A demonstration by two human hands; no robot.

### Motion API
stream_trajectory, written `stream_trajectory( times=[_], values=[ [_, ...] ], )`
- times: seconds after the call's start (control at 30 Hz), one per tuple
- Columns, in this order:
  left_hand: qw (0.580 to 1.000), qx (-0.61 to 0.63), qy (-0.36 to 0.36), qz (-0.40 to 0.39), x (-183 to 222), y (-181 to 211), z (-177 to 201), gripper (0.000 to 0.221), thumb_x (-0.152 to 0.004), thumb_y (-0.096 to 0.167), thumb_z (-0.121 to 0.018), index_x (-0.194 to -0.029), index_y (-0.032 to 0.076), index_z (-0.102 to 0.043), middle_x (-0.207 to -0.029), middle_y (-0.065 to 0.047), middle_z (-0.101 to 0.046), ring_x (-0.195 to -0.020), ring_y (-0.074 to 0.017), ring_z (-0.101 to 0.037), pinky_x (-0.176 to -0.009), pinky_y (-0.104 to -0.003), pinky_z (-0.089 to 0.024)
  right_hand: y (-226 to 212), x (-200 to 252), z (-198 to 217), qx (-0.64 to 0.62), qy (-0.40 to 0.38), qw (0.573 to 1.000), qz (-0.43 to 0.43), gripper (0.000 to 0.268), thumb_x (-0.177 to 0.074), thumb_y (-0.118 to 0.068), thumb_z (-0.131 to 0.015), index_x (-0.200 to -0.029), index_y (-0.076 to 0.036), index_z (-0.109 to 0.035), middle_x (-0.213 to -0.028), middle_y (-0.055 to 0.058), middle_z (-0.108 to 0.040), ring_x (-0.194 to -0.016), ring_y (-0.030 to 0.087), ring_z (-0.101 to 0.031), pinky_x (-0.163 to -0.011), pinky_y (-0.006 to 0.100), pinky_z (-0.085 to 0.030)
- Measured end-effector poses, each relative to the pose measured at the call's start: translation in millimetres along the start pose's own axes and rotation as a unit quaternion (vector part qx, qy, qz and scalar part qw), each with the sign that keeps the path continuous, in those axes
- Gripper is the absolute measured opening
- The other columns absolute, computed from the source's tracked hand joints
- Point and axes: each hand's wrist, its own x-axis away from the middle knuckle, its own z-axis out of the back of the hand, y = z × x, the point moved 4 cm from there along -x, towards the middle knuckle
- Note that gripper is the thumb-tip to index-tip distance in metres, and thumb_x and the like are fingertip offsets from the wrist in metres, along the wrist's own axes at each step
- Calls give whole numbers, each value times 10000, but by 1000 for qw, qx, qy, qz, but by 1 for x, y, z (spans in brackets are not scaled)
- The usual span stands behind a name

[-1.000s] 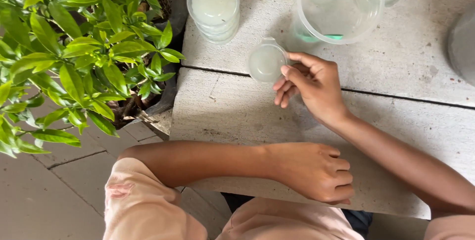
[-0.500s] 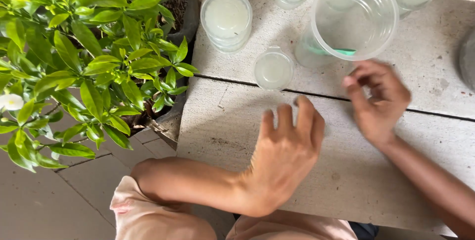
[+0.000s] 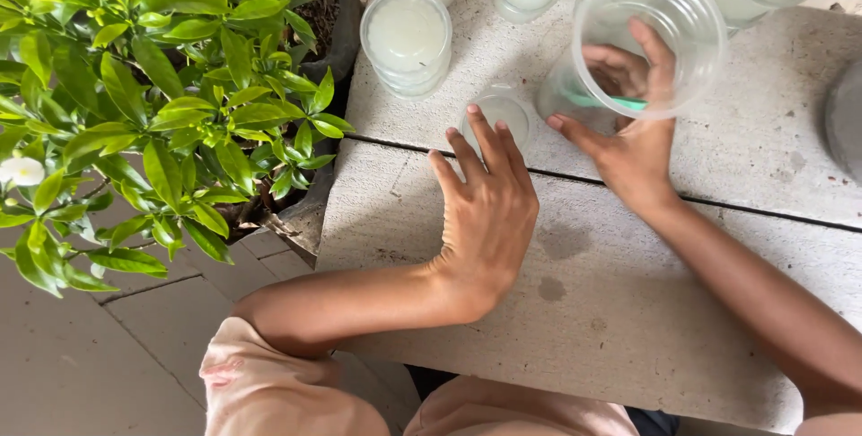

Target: Stirring liquid in small plastic cups and organizing larger plastic cups and lids on a workbench.

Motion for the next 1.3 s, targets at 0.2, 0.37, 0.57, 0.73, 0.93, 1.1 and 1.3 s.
stream_trajectory(
  times=[0.2, 0.37, 0.57, 0.73, 0.93, 1.1, 1.3],
  values=[
    [995, 70, 66, 22, -15, 0, -12, 351, -959, 78, -595, -1290, 33, -702, -1366, -250, -632, -1061, -345, -729, -896, -486, -590, -8, 23, 35, 55, -1, 998, -36, 978, -860, 39, -853, -1601, -135, -241, -1451, 235, -550, -1385, 378, -561, -1261, 513, -487],
    [992, 76, 103, 3, -28, -4, -11, 329, -948, 41, -613, -1259, 29, -721, -1316, -263, -658, -1001, -332, -714, -841, -455, -570, -12, 43, 59, 100, 7, 994, -36, 997, -822, 1, -848, -1604, -116, -241, -1446, 259, -528, -1386, 385, -540, -1243, 523, -469],
    [989, 80, 128, -5, -39, -5, -22, 351, -941, 53, -594, -1264, 50, -732, -1336, -264, -645, -1020, -325, -696, -834, -450, -549, -13, 54, 64, 104, 32, 993, -49, 977, -818, 24, -842, -1578, -99, -241, -1406, 284, -531, -1360, 375, -532, -1171, 468, -458],
    [991, 74, 107, -17, -45, -5, -28, 374, -945, 25, -653, -1317, 53, -693, -1368, -255, -629, -1080, -309, -707, -856, -426, -609, -11, 54, 65, 96, 29, 994, -48, 1002, -804, 40, -841, -1583, -107, -229, -1424, 285, -519, -1390, 384, -521, -1210, 480, -437],
    [994, 70, 84, -28, -46, -6, -34, 386, -974, 51, -622, -1358, 48, -654, -1412, -253, -590, -1138, -310, -707, -897, -424, -624, -7, 56, 66, 81, 31, 994, -71, 1016, -788, 34, -841, -1585, -109, -227, -1430, 244, -501, -1398, 351, -516, -1225, 455, -425],
    [991, 76, 110, -26, -47, -7, -34, 343, -986, 54, -593, -1313, 49, -693, -1387, -252, -607, -1104, -316, -716, -874, -414, -627, -7, 57, 66, 75, 30, 994, -71, 1012, -792, 14, -839, -1586, -111, -224, -1431, 239, -492, -1404, 353, -509, -1224, 455, -424],
    [991, 80, 108, -25, -48, -8, -33, 338, -974, 60, -608, -1300, 61, -699, -1379, -234, -621, -1092, -304, -721, -887, -412, -611, -5, 57, 66, 79, 31, 994, -72, 1019, -780, -18, -846, -1584, -117, -228, -1433, 262, -497, -1376, 337, -509, -1213, 439, -414]
  ],
)
